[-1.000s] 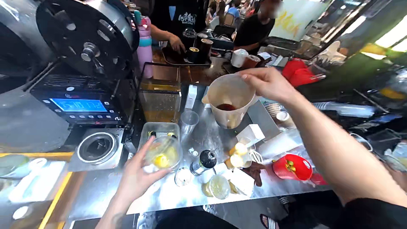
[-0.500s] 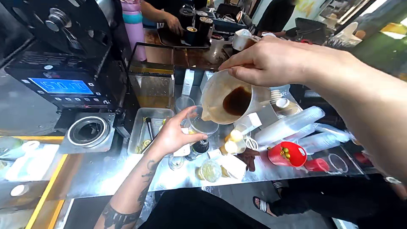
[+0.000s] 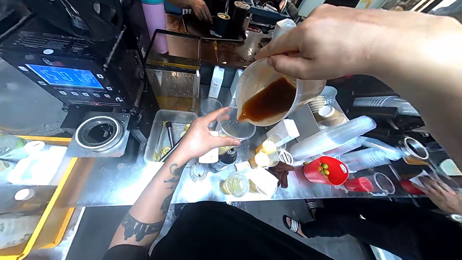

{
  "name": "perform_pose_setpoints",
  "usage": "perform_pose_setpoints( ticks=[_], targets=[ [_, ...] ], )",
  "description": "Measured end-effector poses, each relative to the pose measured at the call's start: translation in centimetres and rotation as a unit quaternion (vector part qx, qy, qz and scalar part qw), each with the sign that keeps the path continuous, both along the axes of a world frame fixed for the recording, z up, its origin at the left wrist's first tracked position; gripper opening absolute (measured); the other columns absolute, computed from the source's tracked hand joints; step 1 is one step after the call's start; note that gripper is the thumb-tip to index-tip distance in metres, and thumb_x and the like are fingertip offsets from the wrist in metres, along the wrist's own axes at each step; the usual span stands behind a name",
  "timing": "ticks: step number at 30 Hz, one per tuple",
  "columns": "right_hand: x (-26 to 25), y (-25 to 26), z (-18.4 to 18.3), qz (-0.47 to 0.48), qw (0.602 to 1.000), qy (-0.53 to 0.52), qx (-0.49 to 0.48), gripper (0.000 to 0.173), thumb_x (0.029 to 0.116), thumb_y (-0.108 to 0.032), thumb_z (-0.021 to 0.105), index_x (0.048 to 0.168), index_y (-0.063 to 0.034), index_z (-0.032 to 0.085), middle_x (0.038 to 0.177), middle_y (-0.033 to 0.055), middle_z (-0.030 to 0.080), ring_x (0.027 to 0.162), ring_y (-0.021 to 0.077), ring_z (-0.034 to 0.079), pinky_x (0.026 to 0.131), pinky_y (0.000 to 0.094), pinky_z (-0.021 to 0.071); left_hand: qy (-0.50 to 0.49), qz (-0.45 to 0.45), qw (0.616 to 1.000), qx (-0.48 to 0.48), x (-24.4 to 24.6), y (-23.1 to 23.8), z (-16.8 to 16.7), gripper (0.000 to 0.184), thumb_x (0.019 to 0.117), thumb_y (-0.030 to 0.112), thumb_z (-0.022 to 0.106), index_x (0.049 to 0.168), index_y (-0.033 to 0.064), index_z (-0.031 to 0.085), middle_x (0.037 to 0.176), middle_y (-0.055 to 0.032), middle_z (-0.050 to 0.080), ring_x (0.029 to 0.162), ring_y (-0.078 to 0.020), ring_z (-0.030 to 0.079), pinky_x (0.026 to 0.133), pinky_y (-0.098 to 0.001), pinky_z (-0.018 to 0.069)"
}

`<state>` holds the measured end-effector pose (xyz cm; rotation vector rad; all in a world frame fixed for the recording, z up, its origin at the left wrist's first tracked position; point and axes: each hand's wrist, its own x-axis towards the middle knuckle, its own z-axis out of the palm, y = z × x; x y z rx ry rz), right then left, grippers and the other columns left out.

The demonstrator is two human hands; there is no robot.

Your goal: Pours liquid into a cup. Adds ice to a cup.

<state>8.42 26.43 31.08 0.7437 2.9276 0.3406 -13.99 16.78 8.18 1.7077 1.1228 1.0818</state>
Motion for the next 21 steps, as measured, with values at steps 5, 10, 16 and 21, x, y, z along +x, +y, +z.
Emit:
perform_pose_setpoints(
  ticks=[5, 10, 16, 21],
  targets=[
    [-0.2, -0.2, 0.0, 0.019, 1.0, 0.015, 0.008, 0.045, 0.1044, -0.033, 0.035, 0.125, -0.0177, 0.072, 0.085, 0.0033, 0.069, 0.07, 0.0169, 0.064, 0.06, 0.0453, 0.0483, -0.025, -0.013, 1.0, 0.0, -0.5, 0.6, 0.0, 0.086, 0.0727, 0.031, 0.094, 0.148, 0.0173, 0.055, 0.131, 0.0013, 0.07, 0.119, -0.0134, 0.067, 0.089, -0.0346, 0.0632],
    [-0.3, 0.1, 0.0, 0.04, 0.998, 0.038, 0.003, 0.043, 0.103, -0.029, 0.038, 0.122, -0.0126, 0.073, 0.089, 0.0036, 0.07, 0.073, 0.0141, 0.062, 0.063, 0.0411, 0.0489, -0.025, -0.012, 1.0, 0.006, -0.9, 1.2, -0.5, 0.087, 0.0742, 0.035, 0.091, 0.149, 0.0129, 0.054, 0.132, -0.0014, 0.069, 0.123, -0.0135, 0.064, 0.097, -0.0351, 0.0591],
    [-1.1, -1.9, 0.4, -0.035, 0.999, 0.025, 0.013, 0.037, 0.1048, -0.023, 0.04, 0.117, -0.0119, 0.073, 0.095, 0.0035, 0.071, 0.08, 0.014, 0.065, 0.072, 0.039, 0.0511, -0.014, 0.0, 1.0, -0.007, -1.0, 0.4, -0.8, 0.084, 0.0756, 0.028, 0.092, 0.149, 0.015, 0.053, 0.132, -0.0011, 0.07, 0.117, -0.0153, 0.067, 0.088, -0.036, 0.0615],
    [-0.4, 0.3, -0.2, 0.051, 0.997, 0.057, 0.001, 0.04, 0.1024, -0.026, 0.039, 0.114, -0.0098, 0.073, 0.084, 0.0008, 0.067, 0.068, 0.0092, 0.058, 0.059, 0.0346, 0.0464, -0.004, 0.004, 1.0, 0.002, -1.3, 0.4, -1.1, 0.086, 0.0746, 0.033, 0.092, 0.149, 0.0157, 0.053, 0.132, -0.0012, 0.07, 0.118, -0.0155, 0.068, 0.089, -0.0357, 0.0617]
  ],
)
